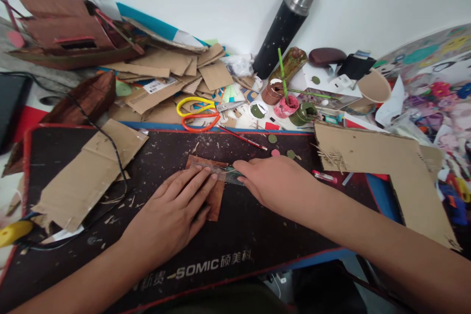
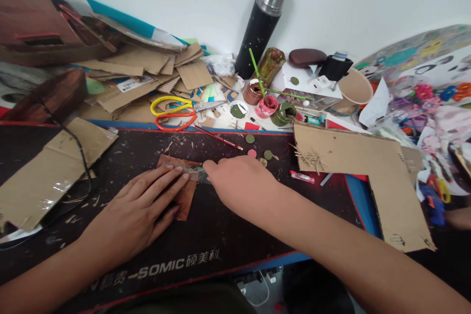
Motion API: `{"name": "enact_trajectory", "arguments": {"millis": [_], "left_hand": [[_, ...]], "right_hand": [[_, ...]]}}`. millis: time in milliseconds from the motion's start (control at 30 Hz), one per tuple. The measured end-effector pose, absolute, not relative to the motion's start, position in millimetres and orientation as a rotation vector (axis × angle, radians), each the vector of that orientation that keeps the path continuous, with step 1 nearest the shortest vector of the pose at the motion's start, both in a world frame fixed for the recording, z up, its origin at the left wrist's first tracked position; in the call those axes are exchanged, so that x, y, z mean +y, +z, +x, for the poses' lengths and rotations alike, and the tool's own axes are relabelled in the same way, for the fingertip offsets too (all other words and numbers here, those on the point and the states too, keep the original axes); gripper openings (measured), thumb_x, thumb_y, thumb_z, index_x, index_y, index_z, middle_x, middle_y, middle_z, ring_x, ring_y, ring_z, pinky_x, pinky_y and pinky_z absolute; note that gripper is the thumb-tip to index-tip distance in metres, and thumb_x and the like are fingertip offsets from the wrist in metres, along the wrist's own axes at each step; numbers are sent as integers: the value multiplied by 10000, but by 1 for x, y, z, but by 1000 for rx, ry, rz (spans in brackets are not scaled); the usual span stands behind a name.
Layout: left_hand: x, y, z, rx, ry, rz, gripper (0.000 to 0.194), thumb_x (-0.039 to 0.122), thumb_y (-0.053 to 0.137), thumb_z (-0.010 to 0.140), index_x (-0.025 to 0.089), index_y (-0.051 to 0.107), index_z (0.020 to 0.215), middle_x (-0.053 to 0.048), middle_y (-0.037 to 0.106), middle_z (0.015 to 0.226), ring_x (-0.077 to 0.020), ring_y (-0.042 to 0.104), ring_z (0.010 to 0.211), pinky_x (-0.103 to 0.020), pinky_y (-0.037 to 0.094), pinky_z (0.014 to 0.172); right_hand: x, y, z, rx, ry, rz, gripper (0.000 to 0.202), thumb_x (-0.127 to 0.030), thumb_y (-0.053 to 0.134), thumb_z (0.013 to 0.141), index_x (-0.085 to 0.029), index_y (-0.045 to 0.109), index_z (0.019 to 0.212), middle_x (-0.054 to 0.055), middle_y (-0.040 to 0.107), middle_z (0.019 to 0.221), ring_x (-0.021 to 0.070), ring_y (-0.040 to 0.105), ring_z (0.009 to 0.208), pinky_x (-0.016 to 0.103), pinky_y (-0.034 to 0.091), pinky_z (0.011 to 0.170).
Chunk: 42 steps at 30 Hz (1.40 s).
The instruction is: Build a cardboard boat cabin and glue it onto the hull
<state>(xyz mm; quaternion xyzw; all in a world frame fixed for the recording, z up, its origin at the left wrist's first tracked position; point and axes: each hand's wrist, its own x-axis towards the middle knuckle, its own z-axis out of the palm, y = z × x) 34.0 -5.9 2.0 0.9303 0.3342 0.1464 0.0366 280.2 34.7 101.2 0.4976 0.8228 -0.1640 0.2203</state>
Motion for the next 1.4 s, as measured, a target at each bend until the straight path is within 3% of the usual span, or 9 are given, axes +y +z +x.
{"name": "enact_trajectory", "arguments": {"millis": [667, 933, 1200, 1400], "left_hand": [[-6, 4, 35, 1044, 467, 2749, 532, 409, 395, 1131, 107, 654, 1484, -132, 658, 1547, -339, 546, 1446, -499, 388, 1209], [-7, 2, 35, 1039, 486, 2741, 527, 397, 398, 1127, 99, 654, 1478, -153, 664, 1532, -335, 552, 1437, -493, 377, 1212], [-5, 3, 35, 1022, 469, 2806, 493, 333, 441, 1093, 96, 664, 1464, -168, 677, 1505, -344, 566, 1413, -498, 416, 1183], [-5, 4, 35, 1018, 472, 2825, 496, 323, 470, 1082, 95, 648, 1485, -172, 673, 1507, -347, 565, 1414, -498, 421, 1184]], "right_hand": [[55, 118, 269, 2190, -514, 1228, 215, -157, 542, 1066, -172, 667, 1241, 129, 797, 1047, 287, 773, 908, 325, 438, 646], [59, 120, 267, 2178, -515, 1221, 237, -119, 562, 1036, -174, 675, 1236, 125, 807, 1060, 279, 774, 912, 326, 491, 699], [60, 124, 258, 2203, -405, 1134, 270, -49, 587, 972, -149, 669, 1210, 120, 797, 969, 293, 788, 838, 325, 487, 641], [50, 114, 268, 2279, -413, 1218, 206, -116, 570, 1031, -153, 671, 1206, 124, 804, 984, 274, 786, 842, 314, 477, 642]]}}
